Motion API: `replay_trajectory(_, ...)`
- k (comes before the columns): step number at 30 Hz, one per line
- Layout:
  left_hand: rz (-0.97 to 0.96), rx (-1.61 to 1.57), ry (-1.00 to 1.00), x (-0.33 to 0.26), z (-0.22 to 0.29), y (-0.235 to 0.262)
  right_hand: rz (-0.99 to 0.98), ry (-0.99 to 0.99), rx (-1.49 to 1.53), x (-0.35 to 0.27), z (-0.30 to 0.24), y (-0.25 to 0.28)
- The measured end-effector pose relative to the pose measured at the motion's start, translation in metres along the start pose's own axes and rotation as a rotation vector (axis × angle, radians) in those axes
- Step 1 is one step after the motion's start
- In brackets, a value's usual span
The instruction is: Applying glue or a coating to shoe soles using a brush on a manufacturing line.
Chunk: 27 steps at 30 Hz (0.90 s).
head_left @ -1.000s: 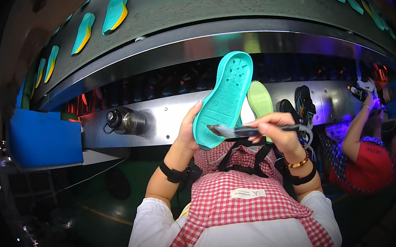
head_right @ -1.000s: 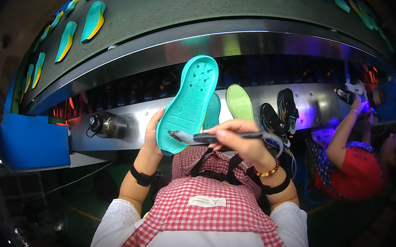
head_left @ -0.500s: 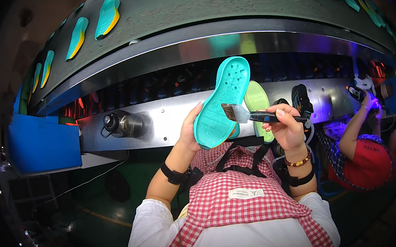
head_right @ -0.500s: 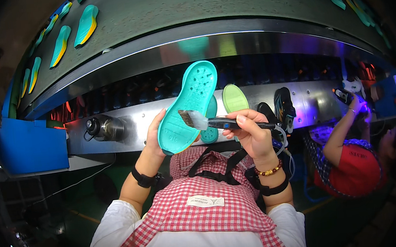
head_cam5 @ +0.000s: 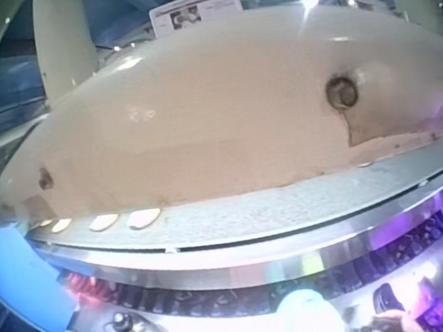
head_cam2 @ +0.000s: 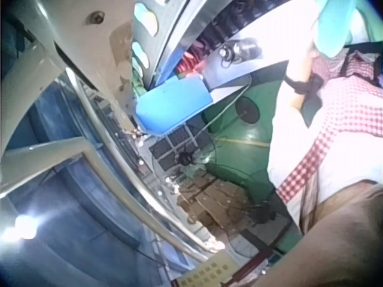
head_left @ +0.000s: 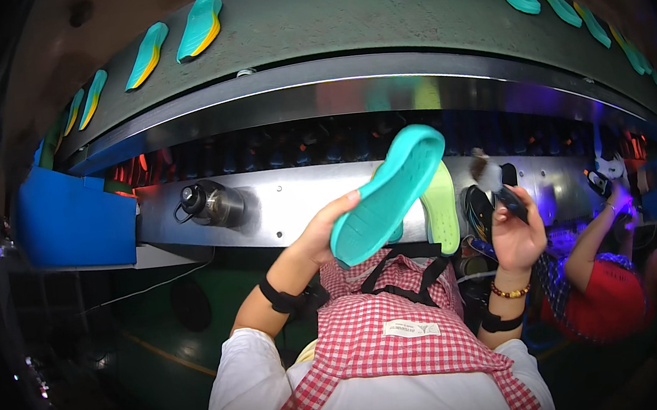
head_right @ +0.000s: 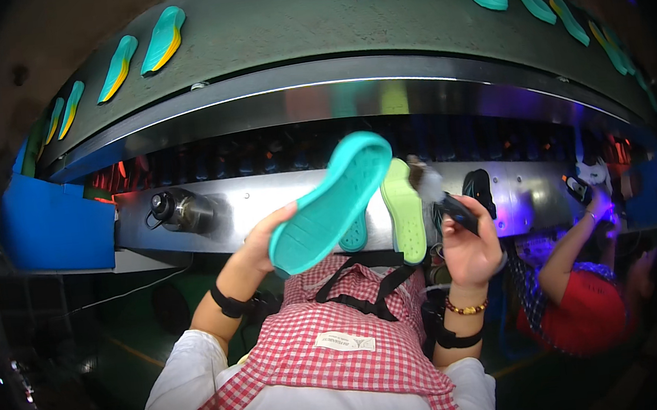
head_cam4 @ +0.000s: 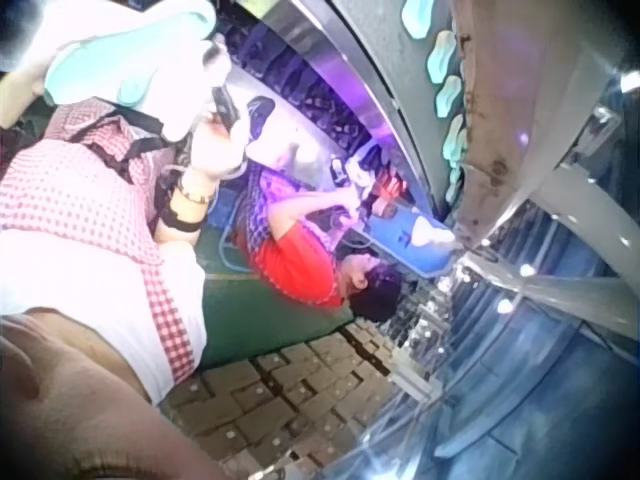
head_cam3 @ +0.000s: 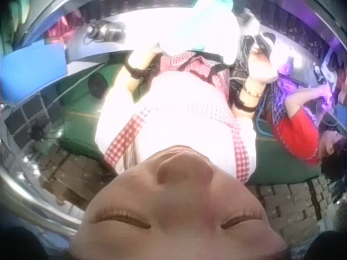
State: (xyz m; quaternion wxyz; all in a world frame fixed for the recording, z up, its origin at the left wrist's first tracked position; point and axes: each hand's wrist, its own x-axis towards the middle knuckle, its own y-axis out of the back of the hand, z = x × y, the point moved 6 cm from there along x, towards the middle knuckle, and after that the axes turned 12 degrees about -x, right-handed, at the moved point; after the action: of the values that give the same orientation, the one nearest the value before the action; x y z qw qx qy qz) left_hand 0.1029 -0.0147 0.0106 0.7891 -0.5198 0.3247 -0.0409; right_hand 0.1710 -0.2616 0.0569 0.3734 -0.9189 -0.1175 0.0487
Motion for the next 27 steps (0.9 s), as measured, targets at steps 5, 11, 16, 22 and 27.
replay_trajectory(5, -0.360, -0.105, -0.436, 0.002, 0.110, -0.086, 0.066, 0.045, -0.086, -0.010, -0.012, 0.013)
replay_trajectory(11, -0.111, -0.635, -0.717, 0.074, 0.177, -0.079, -0.018, 0.036, -0.106, -0.013, 0.004, 0.019)
replay_trajectory(16, -0.160, 0.285, -0.540, 0.112, 0.161, -0.148, 0.132, 0.027, -0.188, -0.026, 0.003, 0.034)
replay_trajectory(22, 0.092, 1.322, -0.971, 0.127, 0.189, -0.215, 0.212, 0.001, -0.251, -0.038, 0.009, 0.051)
replay_trajectory(27, 0.327, 1.770, -1.106, 0.135, 0.180, -0.221, 0.192, 0.069, -0.295, -0.052, 0.011, 0.061)
